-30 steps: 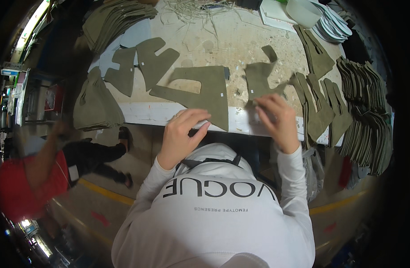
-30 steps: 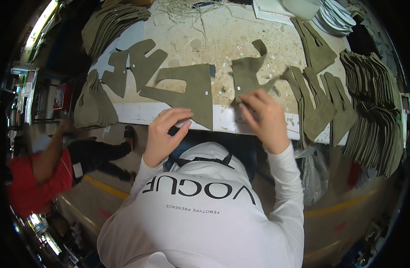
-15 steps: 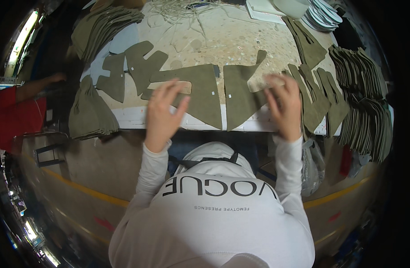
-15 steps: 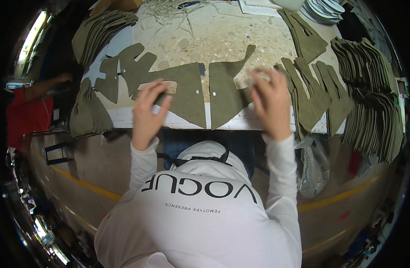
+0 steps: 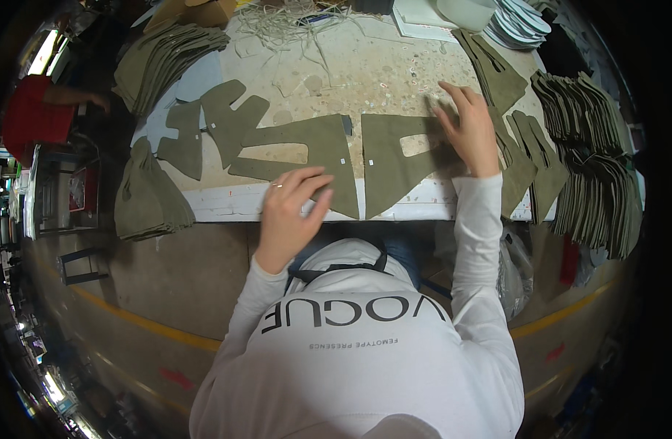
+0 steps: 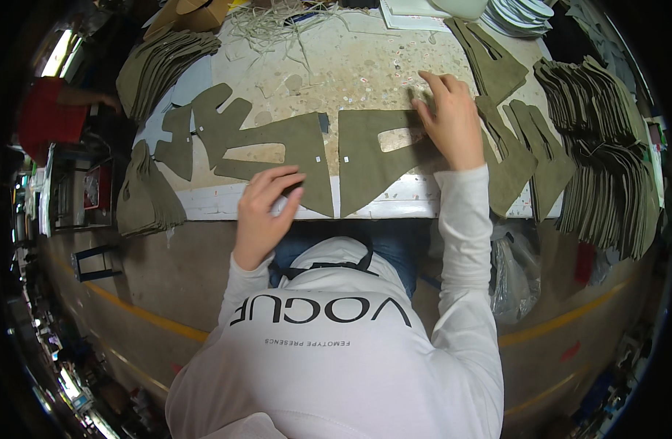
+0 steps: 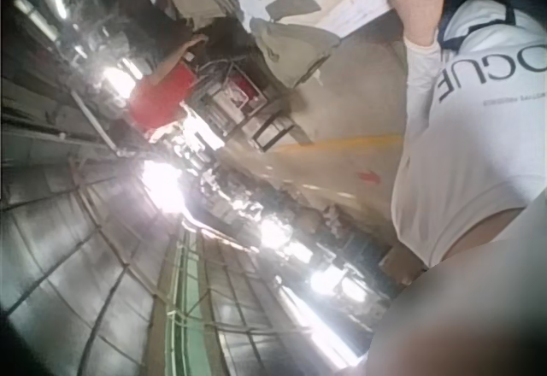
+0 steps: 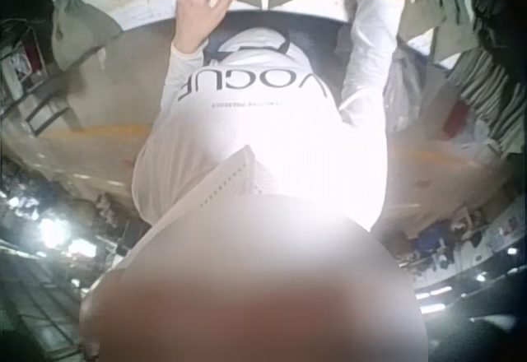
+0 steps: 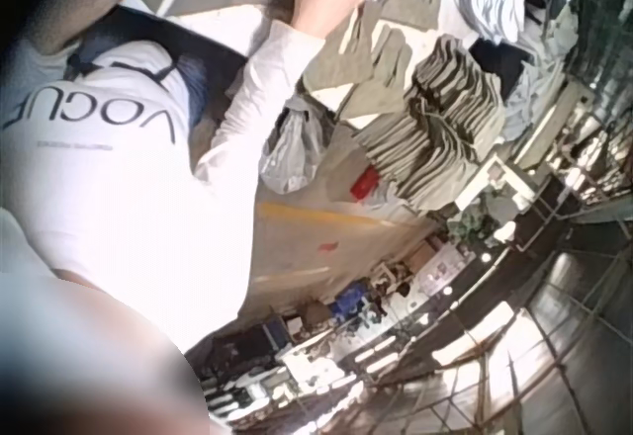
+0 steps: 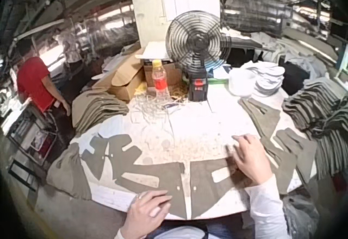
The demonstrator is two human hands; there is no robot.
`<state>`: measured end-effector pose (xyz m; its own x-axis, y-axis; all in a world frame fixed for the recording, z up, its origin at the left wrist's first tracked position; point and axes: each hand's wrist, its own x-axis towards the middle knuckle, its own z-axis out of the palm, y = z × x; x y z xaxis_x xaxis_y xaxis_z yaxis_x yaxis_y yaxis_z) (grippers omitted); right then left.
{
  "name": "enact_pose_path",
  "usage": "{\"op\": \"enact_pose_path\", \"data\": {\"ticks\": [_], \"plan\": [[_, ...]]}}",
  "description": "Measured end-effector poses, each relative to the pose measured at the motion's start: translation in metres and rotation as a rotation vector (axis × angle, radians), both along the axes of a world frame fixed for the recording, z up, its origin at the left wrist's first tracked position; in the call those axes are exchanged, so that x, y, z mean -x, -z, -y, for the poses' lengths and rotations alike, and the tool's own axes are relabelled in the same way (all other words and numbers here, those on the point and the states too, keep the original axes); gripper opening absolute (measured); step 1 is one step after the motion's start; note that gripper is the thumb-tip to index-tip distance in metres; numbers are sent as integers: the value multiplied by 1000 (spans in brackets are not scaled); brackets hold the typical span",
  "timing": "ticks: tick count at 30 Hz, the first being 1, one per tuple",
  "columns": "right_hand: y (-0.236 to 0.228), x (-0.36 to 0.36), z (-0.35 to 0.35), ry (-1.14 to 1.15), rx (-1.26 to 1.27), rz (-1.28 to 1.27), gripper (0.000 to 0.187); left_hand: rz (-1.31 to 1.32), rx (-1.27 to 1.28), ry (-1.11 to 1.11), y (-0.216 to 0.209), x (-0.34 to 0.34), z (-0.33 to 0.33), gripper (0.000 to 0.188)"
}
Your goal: The person aligns and stacks olive-green fabric pieces on a worktable, then ties them into bundles using thin strips. The person repeats this process for multiple stacks, placing finished bundles aside.
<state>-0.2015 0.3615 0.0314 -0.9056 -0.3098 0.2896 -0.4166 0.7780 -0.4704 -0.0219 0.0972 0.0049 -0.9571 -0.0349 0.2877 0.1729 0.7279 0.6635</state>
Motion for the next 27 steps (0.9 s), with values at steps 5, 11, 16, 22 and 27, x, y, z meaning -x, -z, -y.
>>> {"op": "enact_pose_path", "data": {"ticks": [5,11,16,22,27], "plan": [[13,-68,12,-263,-20,-123,41,-67,242,-10,16,21,-15,51],[38,-101,33,-357,-117,22,56,13,237,145,19,21,-9,59],[30,-98,30,-373,-114,42,60,-1,220,70,16,20,-27,55],[28,-93,64,-432,-98,-4,65,-101,183,-53,-5,28,16,43],[41,-94,86,-451,-190,-19,66,9,349,-641,-3,46,104,37]]}}
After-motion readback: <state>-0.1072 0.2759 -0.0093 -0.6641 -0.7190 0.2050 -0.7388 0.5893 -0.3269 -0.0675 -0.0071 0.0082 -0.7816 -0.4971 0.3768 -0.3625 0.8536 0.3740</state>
